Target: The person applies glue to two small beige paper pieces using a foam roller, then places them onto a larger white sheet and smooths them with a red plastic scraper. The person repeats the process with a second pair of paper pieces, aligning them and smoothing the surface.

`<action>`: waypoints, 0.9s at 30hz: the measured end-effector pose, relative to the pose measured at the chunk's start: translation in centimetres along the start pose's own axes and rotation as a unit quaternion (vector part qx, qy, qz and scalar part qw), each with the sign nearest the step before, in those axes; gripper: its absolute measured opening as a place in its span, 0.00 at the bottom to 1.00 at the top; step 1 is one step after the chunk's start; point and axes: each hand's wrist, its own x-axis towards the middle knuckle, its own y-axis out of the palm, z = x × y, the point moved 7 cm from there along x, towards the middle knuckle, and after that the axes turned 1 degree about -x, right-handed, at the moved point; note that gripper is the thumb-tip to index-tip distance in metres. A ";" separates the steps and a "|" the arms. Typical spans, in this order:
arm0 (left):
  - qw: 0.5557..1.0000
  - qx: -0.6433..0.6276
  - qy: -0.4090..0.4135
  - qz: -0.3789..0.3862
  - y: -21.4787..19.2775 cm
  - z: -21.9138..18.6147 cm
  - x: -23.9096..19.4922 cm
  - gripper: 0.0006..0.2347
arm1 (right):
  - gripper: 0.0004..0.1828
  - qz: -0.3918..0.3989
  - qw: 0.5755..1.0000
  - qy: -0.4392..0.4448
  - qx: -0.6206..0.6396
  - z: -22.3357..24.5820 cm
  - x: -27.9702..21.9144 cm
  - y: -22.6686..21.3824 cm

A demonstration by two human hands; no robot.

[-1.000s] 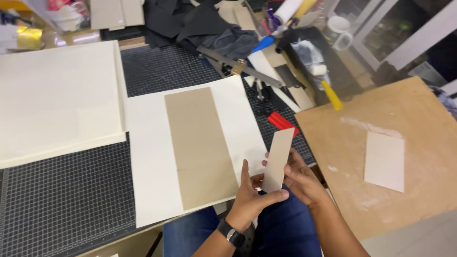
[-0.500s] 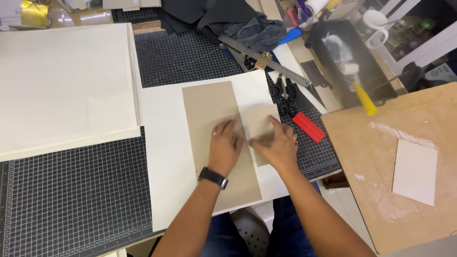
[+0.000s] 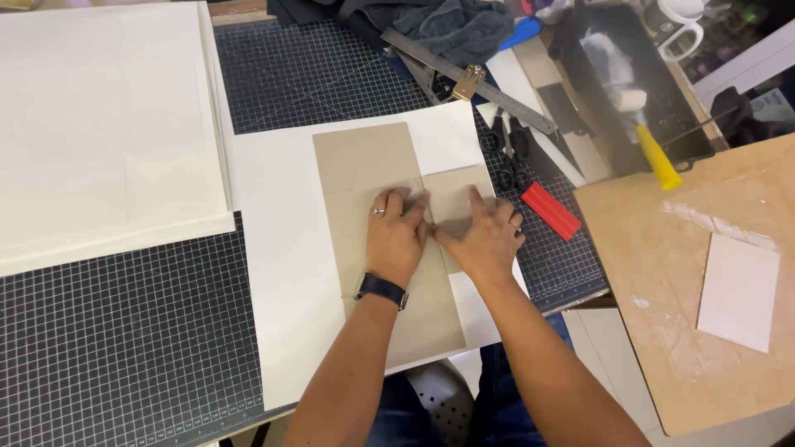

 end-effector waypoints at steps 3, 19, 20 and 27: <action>1.000 0.005 -0.009 0.013 -0.2 -0.1 0.0 0.16 | 0.56 0.007 1.000 0.007 0.002 0.1 0.1 0.0; 0.999 0.030 -0.019 0.037 0.2 -0.1 0.0 0.17 | 0.56 0.038 0.999 0.013 0.019 0.6 0.4 -0.7; 0.999 0.029 -0.019 0.036 0.2 -0.1 0.0 0.17 | 0.56 0.039 0.999 0.012 0.021 0.6 0.4 -0.7; 0.998 0.031 -0.024 0.046 0.0 -0.3 0.1 0.17 | 0.57 0.045 0.999 0.001 0.014 0.5 0.4 -0.5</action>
